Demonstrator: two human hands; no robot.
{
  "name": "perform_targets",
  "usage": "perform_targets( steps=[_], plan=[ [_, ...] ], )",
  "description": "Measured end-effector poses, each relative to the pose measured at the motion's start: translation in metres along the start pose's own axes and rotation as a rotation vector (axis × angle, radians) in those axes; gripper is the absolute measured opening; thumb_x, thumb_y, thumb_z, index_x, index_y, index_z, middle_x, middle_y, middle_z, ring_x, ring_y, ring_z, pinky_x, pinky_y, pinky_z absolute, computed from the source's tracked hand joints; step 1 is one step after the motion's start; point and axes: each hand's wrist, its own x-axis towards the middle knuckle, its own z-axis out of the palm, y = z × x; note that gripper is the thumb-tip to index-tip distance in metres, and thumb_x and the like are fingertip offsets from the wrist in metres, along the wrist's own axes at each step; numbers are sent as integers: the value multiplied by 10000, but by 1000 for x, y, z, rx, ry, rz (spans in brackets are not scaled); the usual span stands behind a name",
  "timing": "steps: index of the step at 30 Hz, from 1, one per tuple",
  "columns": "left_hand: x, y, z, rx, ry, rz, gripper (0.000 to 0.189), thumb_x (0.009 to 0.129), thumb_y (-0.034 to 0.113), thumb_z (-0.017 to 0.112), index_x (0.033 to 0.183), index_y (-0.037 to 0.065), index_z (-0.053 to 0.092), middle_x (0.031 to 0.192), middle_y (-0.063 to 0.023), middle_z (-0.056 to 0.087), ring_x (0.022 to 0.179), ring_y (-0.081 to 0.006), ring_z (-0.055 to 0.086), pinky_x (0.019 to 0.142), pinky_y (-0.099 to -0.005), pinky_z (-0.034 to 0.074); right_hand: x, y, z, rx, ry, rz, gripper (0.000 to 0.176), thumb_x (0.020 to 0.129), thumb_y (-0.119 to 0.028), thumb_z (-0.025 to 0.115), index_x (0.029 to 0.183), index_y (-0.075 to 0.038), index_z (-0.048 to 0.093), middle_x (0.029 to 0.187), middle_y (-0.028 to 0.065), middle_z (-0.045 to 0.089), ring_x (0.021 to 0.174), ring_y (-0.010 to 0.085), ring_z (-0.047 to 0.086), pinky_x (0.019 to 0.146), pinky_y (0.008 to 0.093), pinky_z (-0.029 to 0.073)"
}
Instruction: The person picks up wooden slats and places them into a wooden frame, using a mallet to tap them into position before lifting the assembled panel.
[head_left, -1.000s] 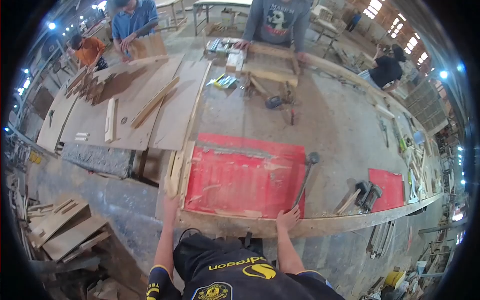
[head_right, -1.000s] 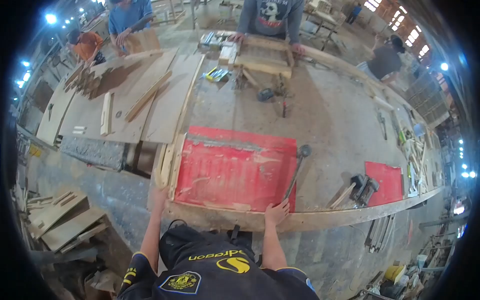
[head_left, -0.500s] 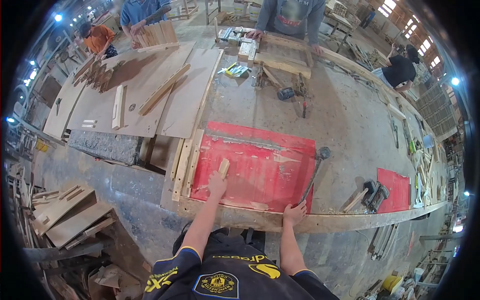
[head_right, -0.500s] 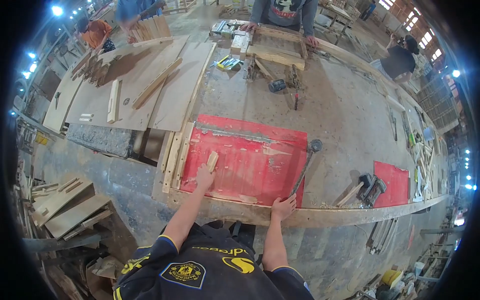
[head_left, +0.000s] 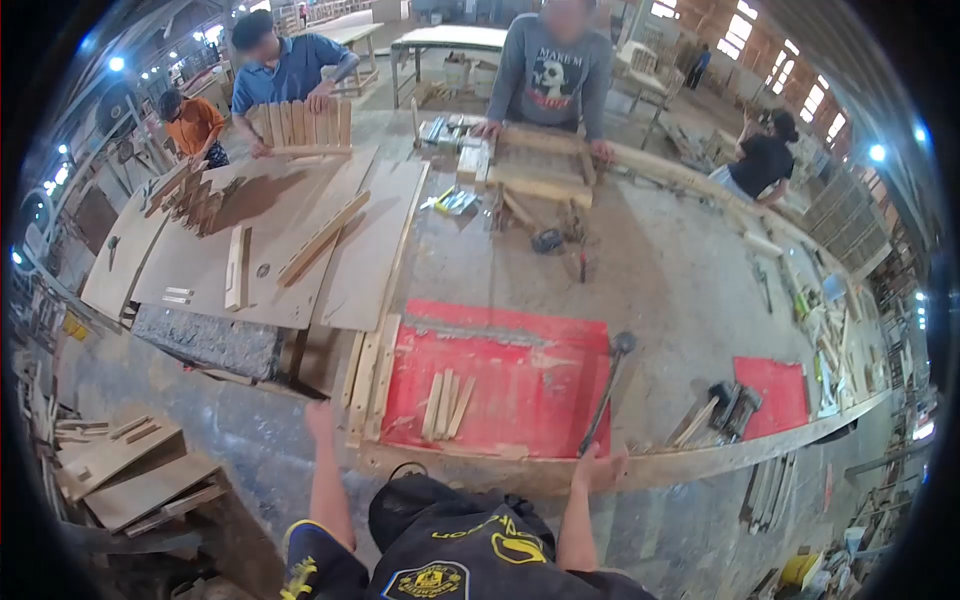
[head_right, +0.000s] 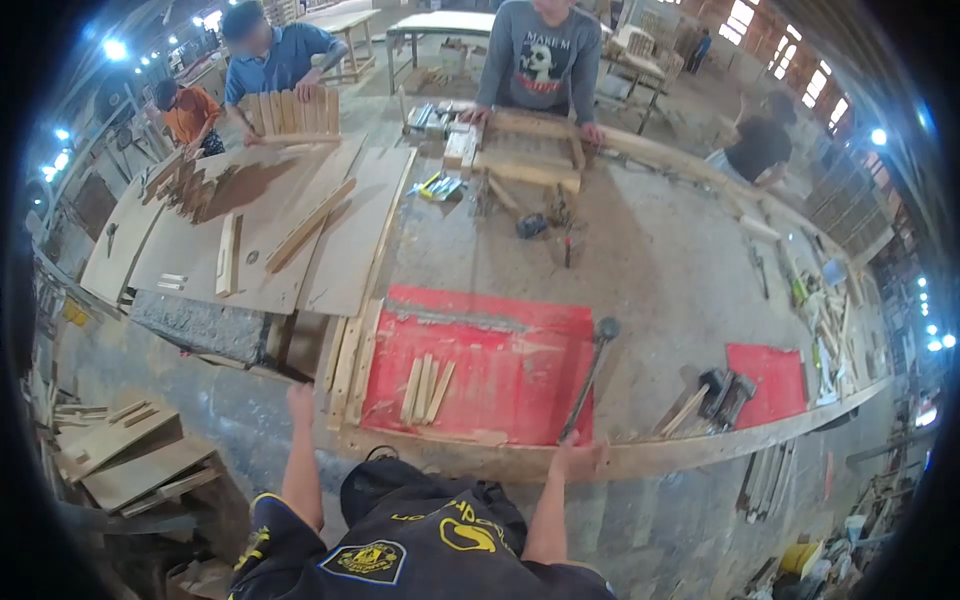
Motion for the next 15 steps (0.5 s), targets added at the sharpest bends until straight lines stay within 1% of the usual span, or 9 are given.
perform_targets(
  steps=[1,2,4,5,7,9,10,13,15],
  plan=[
    [14,-69,12,261,122,-114,305,825,222,619,838,-81,646,832,-262,669,890,-439,640,737,-501,485,11,19,7,-66,-8,238,698,812,-419,634,1336,1,443,1292,225,522,1209,407,485,996,502,399],
    [-18,-61,-8,291,169,-188,355,842,244,610,881,-109,629,902,-281,668,908,-457,635,761,-513,496,18,47,16,-138,-30,488,742,832,-512,604,1330,18,453,1279,245,533,1224,412,479,989,487,408],
    [-38,-130,3,24,87,-520,550,853,408,608,944,-134,633,1005,-293,662,918,-434,648,796,-492,508,20,88,18,-173,145,738,837,849,-656,505,1336,23,455,1308,236,522,1216,394,489,943,507,430],
    [-48,-169,18,-125,71,-591,685,849,504,590,1120,-124,588,1141,-262,637,981,-412,635,815,-470,518,24,123,34,201,-3,833,864,832,-702,482,1360,-20,442,1339,207,503,1215,384,488,965,528,408],
    [-94,-128,23,-767,18,-921,795,841,576,558,1314,-58,475,1328,-206,538,1133,-370,573,914,-491,479,31,194,67,847,-283,1189,923,796,-795,435,1407,-104,417,1402,149,465,1214,365,488,1009,570,362],
    [-111,-111,36,-1117,-141,-979,830,847,602,517,1431,35,354,1446,-158,422,1261,-354,468,1012,-539,394,30,184,64,1297,-441,1226,958,779,-848,351,1434,-150,397,1450,114,427,1267,353,447,1042,554,338],
    [-113,-114,46,-1165,-153,-937,813,850,600,508,1429,46,363,1440,-161,428,1270,-355,460,1028,-540,374,31,183,62,1511,-521,1226,977,771,-875,309,1448,-174,387,1474,97,408,1294,348,426,1059,545,326],
    [-122,-109,67,-1287,-192,-888,774,863,589,478,1427,70,380,1430,-168,440,1288,-358,446,1063,-541,334,26,166,82,1675,-424,1028,911,832,-827,206,1493,-210,312,1523,81,339,1344,325,373,1077,574,288],
    [-120,-106,53,-1337,-230,-927,759,874,581,454,1431,71,377,1431,-171,439,1285,-361,450,1065,-539,333,26,158,73,1656,-441,1090,926,828,-833,186,1501,-206,296,1535,85,313,1372,330,331,1099,565,260]
  ],
)
